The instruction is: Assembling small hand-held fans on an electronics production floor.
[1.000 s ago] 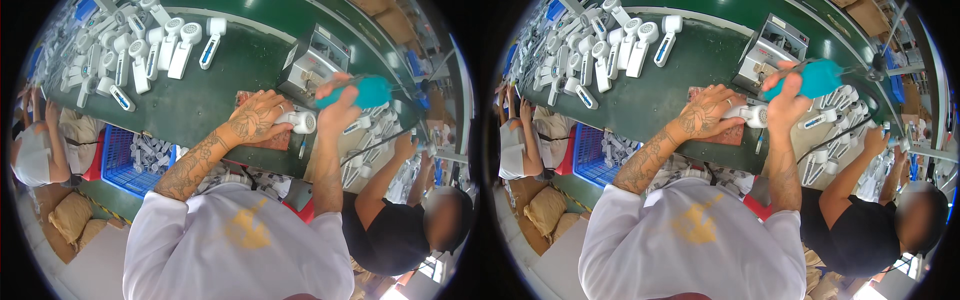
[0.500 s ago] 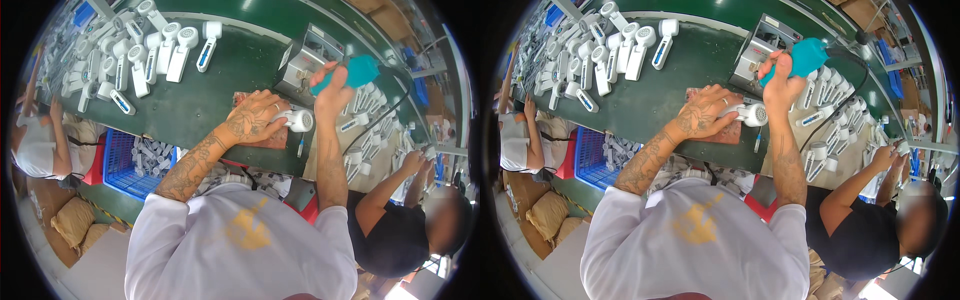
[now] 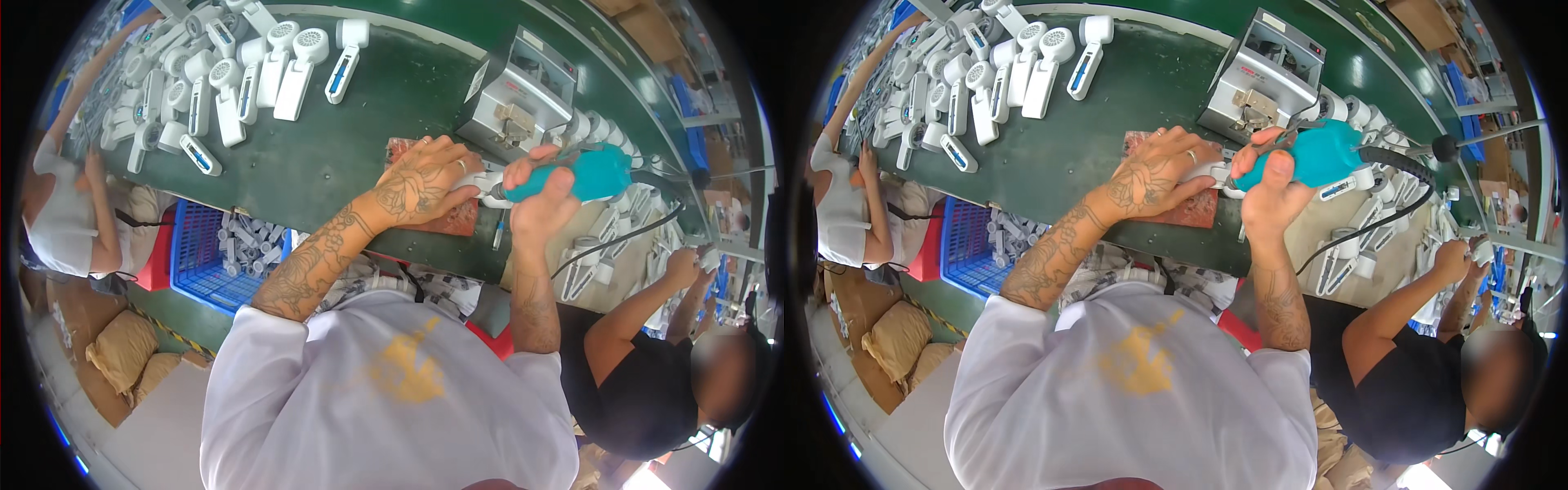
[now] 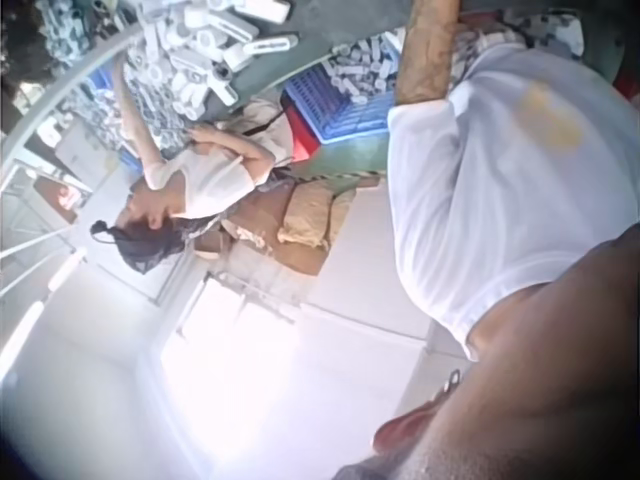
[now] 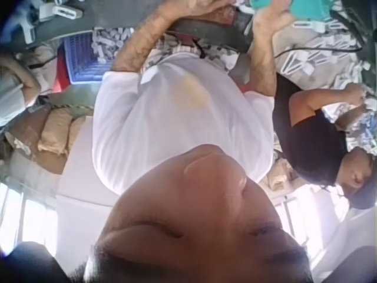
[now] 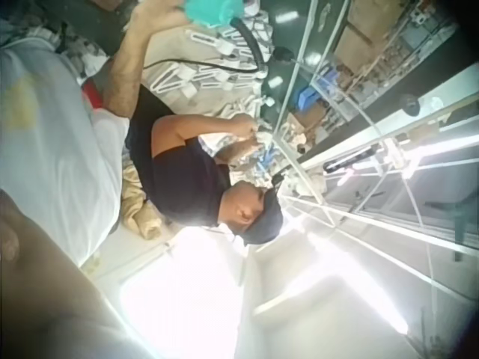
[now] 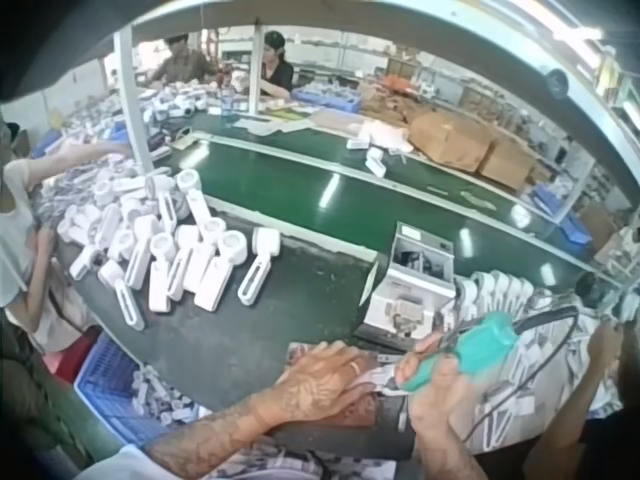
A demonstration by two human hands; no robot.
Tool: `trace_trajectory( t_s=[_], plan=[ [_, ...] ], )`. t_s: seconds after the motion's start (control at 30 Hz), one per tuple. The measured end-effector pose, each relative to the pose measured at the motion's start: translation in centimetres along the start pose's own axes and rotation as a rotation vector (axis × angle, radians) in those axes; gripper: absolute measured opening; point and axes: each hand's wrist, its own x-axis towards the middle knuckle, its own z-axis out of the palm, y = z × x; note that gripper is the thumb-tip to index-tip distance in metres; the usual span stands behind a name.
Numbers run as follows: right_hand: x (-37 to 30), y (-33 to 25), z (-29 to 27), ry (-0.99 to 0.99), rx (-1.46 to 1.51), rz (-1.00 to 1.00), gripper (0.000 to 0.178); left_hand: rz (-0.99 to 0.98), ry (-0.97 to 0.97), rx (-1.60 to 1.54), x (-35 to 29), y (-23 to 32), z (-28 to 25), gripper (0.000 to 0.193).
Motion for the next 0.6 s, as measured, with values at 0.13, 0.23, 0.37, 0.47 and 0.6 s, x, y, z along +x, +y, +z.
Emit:
trace_trajectory(
  t_s=[0.13,0.23,0.37,0.47,0.6],
  plan=[
    [-0.6,0.7,0.0,0.016,0.022,-0.005,0.051,0.007,0.002,0.024,0.1,0.2,-0.1,0.041],
    [-0.5,0.7,0.4,0.024,-0.023,0.005,0.053,-0.054,-0.082,0.024,0.2,0.5,-0.6,0.033],
    [-0.5,0.8,0.4,0.020,-0.047,0.011,0.055,-0.010,-0.041,0.041,0.3,0.5,-0.5,0.034],
    [-0.6,0.5,0.8,0.094,-0.080,0.070,0.056,0.062,0.000,0.090,0.2,0.7,-1.1,0.035],
    [-3.2,-2.6,-2.1,0.140,0.196,0.124,0.068,0.186,0.031,0.174,-1.7,1.9,-0.7,0.032]
  ],
)
